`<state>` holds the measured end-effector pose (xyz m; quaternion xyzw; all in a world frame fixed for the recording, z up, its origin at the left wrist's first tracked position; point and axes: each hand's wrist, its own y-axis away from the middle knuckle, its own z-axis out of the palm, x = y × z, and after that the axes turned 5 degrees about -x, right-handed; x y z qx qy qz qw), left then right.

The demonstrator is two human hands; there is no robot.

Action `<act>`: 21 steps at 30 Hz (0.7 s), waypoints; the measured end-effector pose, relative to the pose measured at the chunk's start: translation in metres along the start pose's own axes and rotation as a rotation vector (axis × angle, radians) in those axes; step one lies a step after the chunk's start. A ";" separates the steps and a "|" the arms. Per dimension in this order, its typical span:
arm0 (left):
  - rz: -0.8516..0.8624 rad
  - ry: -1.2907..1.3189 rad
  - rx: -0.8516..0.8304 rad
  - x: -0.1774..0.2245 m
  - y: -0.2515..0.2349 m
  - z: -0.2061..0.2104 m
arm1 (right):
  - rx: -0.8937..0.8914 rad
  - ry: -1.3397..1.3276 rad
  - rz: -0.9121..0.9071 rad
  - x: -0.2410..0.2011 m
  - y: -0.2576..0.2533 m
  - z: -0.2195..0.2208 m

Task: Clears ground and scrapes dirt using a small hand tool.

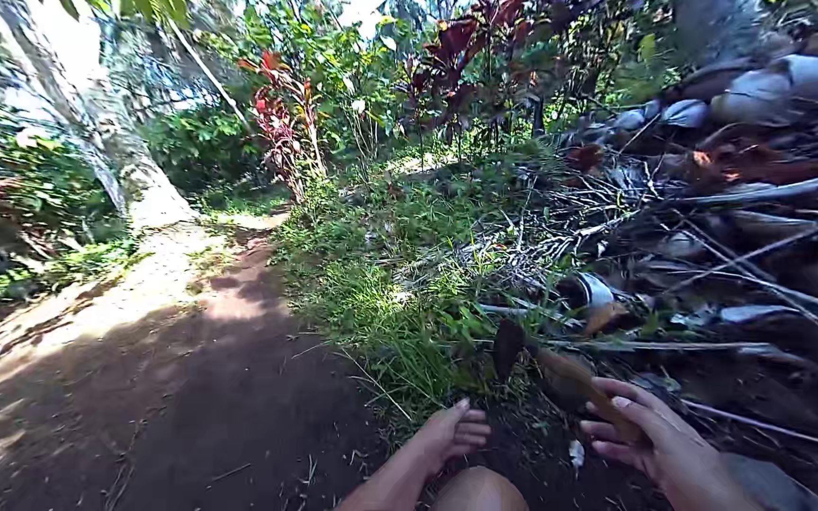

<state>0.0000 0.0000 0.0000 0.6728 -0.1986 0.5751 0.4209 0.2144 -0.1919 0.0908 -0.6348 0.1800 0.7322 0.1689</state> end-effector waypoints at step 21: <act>-0.059 -1.471 -0.306 -0.086 -0.119 -0.011 | -0.445 0.991 -0.080 0.022 0.015 -0.012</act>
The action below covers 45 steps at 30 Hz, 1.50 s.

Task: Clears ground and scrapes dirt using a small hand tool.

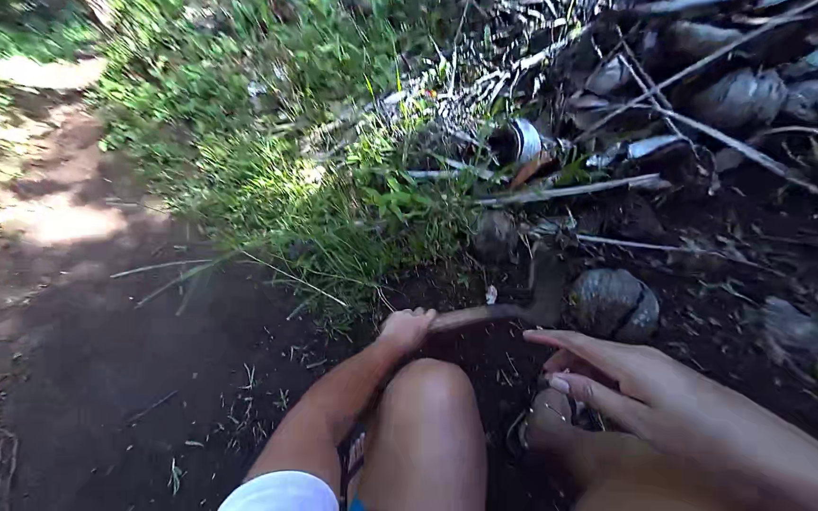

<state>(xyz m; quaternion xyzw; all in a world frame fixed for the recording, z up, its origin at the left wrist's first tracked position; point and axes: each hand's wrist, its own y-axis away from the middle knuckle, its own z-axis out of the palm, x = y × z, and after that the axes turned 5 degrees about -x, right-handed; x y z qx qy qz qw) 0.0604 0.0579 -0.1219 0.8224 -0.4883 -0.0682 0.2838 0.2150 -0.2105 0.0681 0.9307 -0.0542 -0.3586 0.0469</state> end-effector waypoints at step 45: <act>-0.091 0.260 -0.059 -0.026 0.064 0.075 | -0.051 -0.083 -0.083 0.010 0.000 -0.010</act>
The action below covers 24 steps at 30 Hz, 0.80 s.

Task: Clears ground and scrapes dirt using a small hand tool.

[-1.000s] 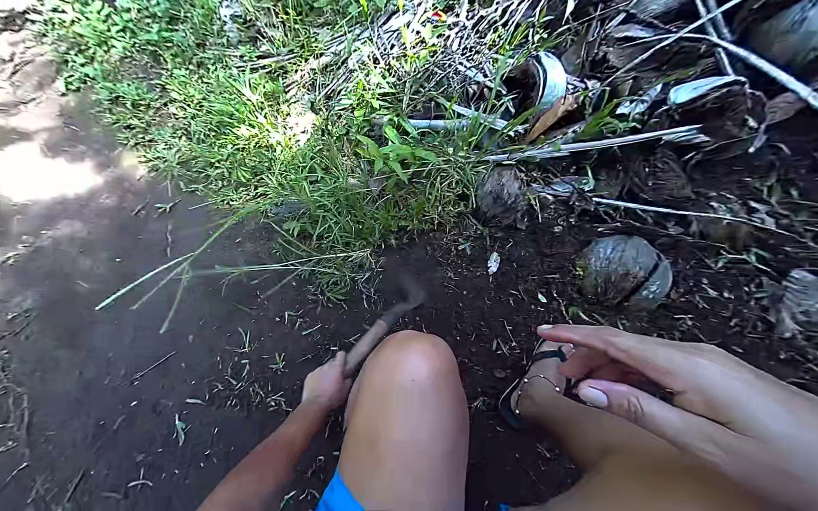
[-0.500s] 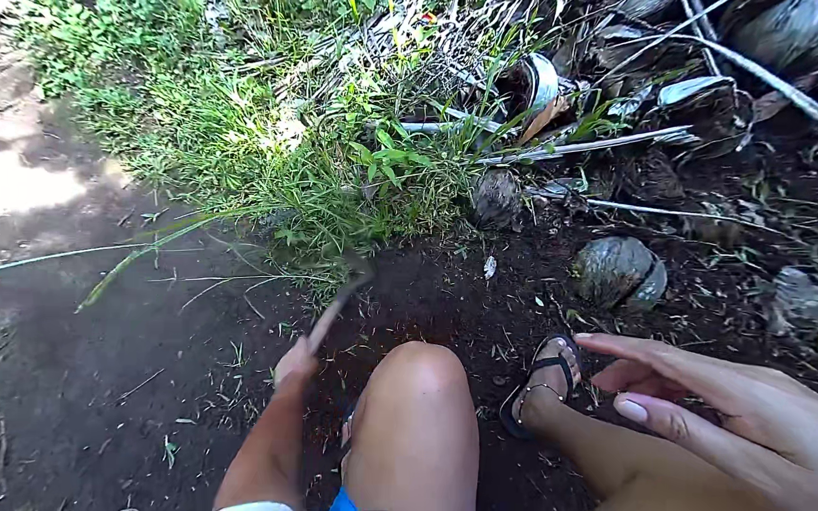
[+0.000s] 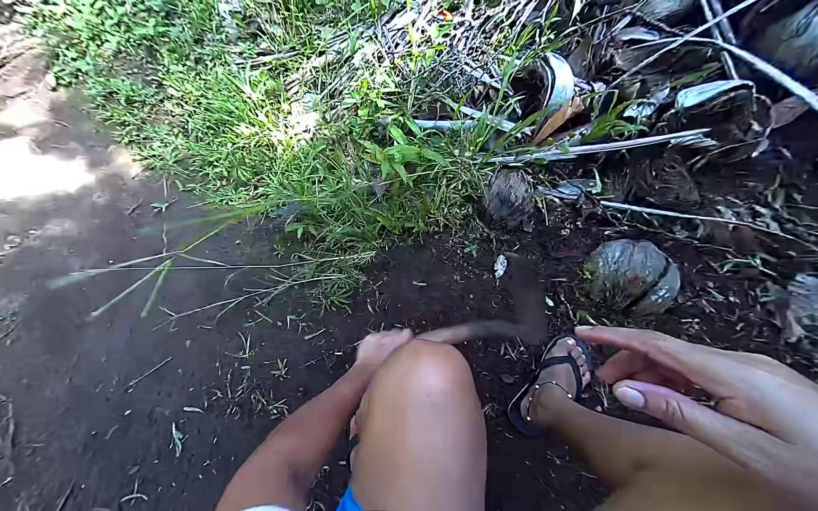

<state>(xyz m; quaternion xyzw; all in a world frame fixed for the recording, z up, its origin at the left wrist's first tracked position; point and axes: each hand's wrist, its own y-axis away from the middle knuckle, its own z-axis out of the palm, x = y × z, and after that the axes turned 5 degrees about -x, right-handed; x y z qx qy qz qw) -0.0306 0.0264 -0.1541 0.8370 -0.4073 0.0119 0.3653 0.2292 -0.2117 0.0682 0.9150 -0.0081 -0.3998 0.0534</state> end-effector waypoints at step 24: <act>0.226 -0.165 0.143 0.020 -0.041 -0.031 | 0.014 -0.008 0.079 0.000 0.013 -0.004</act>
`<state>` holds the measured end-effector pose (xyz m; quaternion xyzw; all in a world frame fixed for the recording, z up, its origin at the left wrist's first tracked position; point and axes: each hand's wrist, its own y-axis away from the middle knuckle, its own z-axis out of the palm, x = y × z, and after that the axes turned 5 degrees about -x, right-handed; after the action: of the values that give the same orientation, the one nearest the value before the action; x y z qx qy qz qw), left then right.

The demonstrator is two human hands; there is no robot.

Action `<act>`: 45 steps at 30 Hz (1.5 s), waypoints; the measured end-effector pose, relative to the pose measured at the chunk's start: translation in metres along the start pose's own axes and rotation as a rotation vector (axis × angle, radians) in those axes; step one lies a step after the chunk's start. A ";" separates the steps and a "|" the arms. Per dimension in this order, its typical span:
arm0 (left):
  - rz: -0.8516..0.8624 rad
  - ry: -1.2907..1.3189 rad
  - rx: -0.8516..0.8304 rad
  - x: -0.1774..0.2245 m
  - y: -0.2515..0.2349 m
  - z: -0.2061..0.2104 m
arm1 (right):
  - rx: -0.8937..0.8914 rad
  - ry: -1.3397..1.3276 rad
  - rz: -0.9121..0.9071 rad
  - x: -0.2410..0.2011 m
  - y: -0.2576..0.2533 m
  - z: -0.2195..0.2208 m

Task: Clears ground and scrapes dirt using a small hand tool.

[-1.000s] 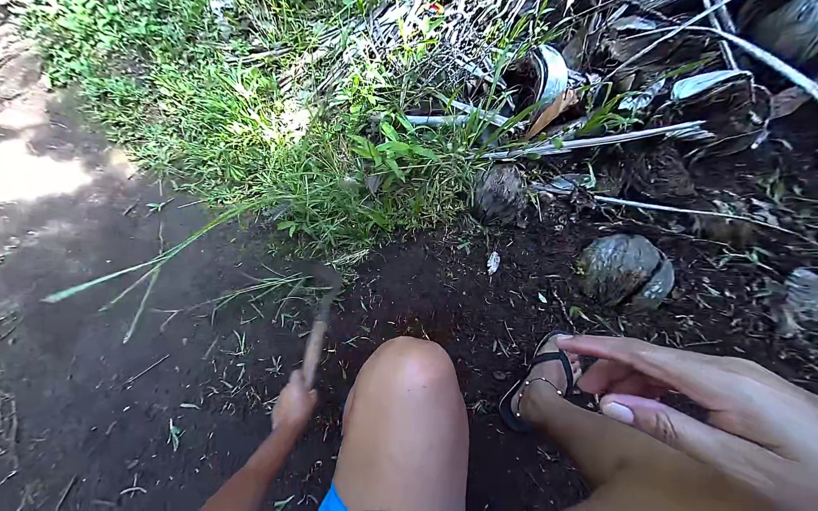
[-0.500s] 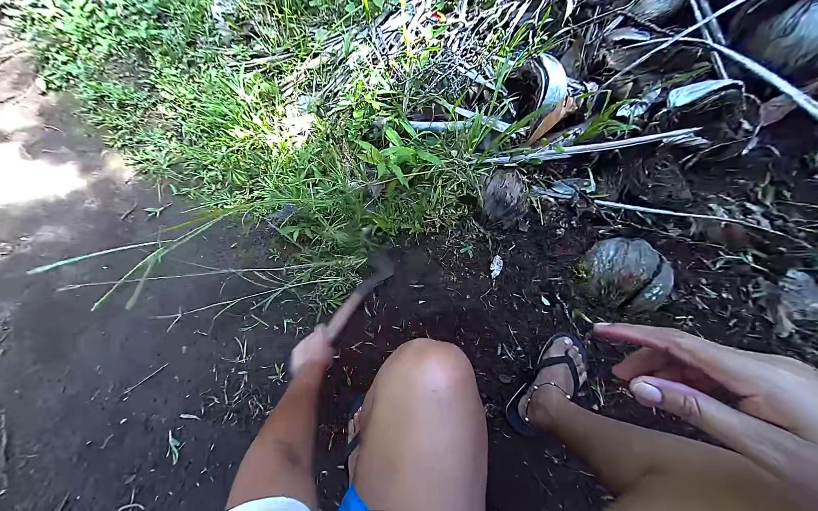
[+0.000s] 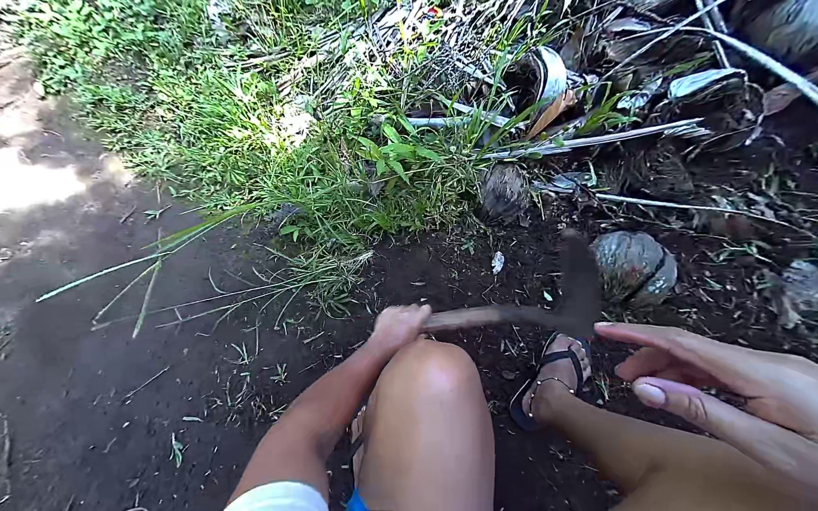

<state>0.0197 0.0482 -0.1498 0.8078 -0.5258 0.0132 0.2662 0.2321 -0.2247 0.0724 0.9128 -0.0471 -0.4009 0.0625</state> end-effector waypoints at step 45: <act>0.130 0.020 0.012 0.005 -0.006 0.012 | -0.025 -0.087 0.091 0.006 0.005 -0.010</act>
<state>0.0245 0.0409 -0.1609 0.7731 -0.5745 0.0418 0.2654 0.2436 -0.2301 0.0760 0.8906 -0.0862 -0.4374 0.0901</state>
